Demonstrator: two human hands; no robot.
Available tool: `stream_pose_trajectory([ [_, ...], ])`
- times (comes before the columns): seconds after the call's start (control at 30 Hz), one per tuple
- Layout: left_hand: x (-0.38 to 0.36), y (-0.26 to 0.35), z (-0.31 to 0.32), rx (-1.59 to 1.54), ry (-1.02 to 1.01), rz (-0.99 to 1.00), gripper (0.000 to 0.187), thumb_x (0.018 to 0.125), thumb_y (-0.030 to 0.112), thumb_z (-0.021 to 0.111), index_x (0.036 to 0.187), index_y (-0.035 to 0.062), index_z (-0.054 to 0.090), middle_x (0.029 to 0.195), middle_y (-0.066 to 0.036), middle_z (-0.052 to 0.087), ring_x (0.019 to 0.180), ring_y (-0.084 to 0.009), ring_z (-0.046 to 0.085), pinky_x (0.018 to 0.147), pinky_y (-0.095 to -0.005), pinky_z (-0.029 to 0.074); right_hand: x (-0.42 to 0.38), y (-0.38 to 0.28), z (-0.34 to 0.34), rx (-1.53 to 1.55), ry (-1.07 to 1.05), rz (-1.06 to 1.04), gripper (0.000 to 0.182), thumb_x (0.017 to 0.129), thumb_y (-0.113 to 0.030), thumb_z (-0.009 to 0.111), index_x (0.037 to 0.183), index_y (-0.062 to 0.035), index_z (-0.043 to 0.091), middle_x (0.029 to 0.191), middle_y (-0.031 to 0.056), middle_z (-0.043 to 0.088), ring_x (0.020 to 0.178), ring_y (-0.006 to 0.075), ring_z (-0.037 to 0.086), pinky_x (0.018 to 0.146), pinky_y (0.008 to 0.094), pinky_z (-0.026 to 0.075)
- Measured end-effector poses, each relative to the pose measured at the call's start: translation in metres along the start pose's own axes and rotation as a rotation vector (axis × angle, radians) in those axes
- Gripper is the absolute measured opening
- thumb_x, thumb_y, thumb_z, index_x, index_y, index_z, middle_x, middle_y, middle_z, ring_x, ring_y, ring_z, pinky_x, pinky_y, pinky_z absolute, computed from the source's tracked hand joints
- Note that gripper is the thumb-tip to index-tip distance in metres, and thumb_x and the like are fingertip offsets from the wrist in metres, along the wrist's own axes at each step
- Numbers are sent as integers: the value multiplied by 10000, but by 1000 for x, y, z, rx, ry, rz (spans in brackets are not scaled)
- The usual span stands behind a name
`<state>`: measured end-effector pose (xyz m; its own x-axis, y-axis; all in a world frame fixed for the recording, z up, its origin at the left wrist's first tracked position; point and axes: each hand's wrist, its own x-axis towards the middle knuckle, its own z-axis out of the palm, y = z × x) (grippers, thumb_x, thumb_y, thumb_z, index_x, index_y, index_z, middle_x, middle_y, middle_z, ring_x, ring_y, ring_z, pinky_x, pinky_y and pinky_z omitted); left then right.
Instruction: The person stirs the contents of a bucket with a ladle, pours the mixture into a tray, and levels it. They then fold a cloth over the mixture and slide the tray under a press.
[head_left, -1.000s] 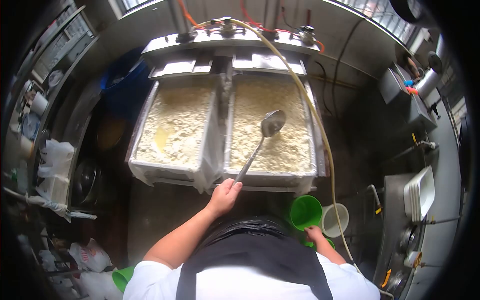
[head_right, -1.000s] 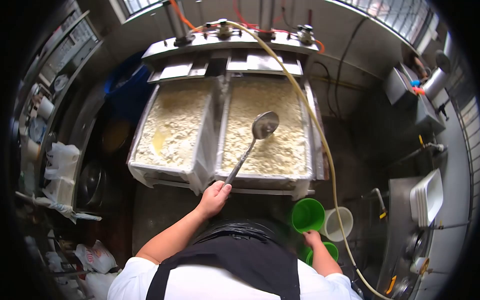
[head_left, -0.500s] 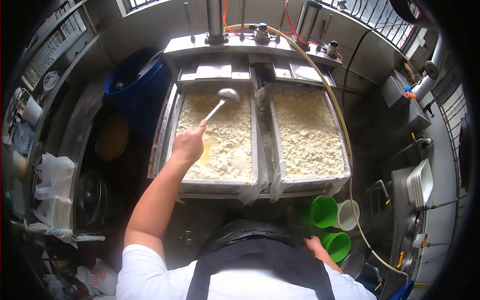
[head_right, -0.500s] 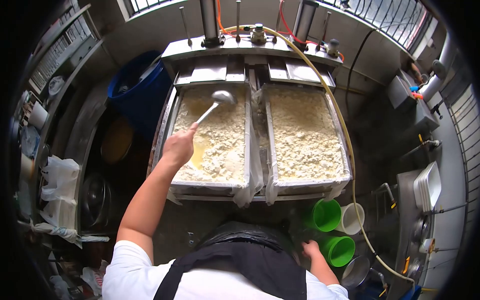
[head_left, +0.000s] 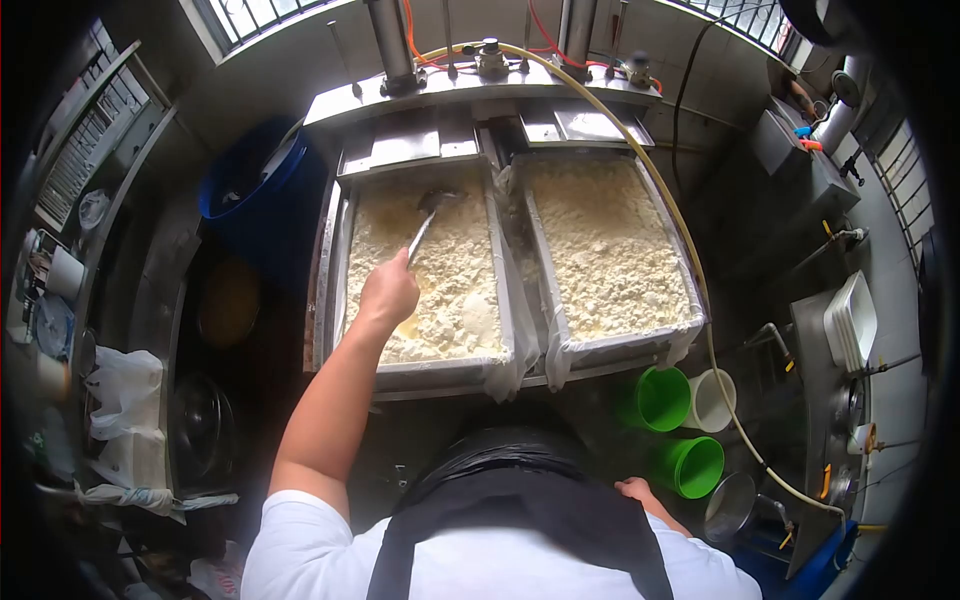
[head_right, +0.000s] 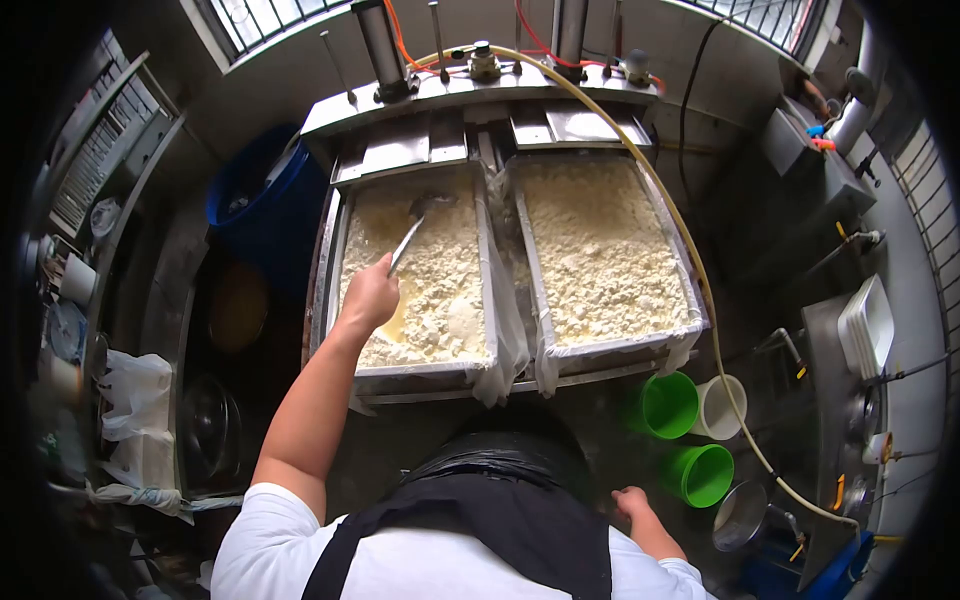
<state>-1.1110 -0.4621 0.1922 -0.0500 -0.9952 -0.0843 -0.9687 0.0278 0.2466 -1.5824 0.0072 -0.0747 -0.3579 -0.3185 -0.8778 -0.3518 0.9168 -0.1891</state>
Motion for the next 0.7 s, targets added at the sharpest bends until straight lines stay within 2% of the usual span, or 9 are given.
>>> stream_pose_trajectory([
  [0.1,-27,-14,-14,-283,127,108,476,979,170,567,1427,11,589,1086,-296,719,1029,-411,712,898,-481,540,13,-12,-6,41,20,-11,450,958,-270,714,1295,19,640,880,144,727,614,209,674,488,361,509],
  [0.2,-54,-34,-23,-464,162,-40,455,980,174,605,1394,-17,617,973,-227,744,878,-304,720,770,-393,536,62,-4,-4,175,58,-50,424,968,-242,687,1287,31,628,835,160,723,603,232,684,504,376,543],
  [0.3,-80,-54,-6,-915,157,-247,441,1013,155,581,1431,14,592,786,-61,671,654,-147,614,595,-274,450,68,-22,-20,187,54,-50,393,966,-229,677,1251,39,649,819,170,717,603,254,696,507,383,563],
  [0.37,-98,-58,4,-1169,131,-409,488,1055,174,551,1532,94,487,635,62,433,427,-29,327,365,-262,260,69,-30,-27,194,77,-102,377,965,-221,677,1232,45,662,811,169,716,594,262,694,507,380,551],
  [0.43,-123,-36,1,-1357,34,-611,473,1065,180,530,1531,141,461,636,58,428,424,-43,328,368,-257,248,72,-30,-30,186,86,-123,362,964,-220,680,1208,47,675,797,171,714,589,273,692,508,388,545],
  [0.47,-130,-24,1,-1425,-67,-646,436,1071,196,520,1504,184,476,647,61,416,420,-47,314,377,-247,223,72,-31,-33,182,100,-141,348,962,-219,682,1183,50,688,784,174,713,585,285,691,509,397,539],
  [0.5,-135,-10,0,-1536,-118,-709,145,1085,211,497,1219,183,543,628,72,382,423,-44,312,377,-231,219,64,-36,-38,175,96,-146,348,962,-219,682,1183,50,688,784,174,713,585,285,691,509,397,539],
  [0.53,-133,-3,1,-1642,-144,-756,78,1092,231,494,1143,182,528,641,68,401,434,-45,333,382,-234,231,57,-40,-45,30,105,-180,325,959,-205,680,1159,50,700,774,181,712,587,295,692,508,408,535],
  [0.7,-87,-11,17,-2140,-278,-793,183,1111,276,469,962,171,457,684,52,453,465,-49,383,396,-238,257,74,-46,-63,-199,95,-188,267,932,-143,685,1097,63,723,757,205,714,613,326,710,515,445,543],
])
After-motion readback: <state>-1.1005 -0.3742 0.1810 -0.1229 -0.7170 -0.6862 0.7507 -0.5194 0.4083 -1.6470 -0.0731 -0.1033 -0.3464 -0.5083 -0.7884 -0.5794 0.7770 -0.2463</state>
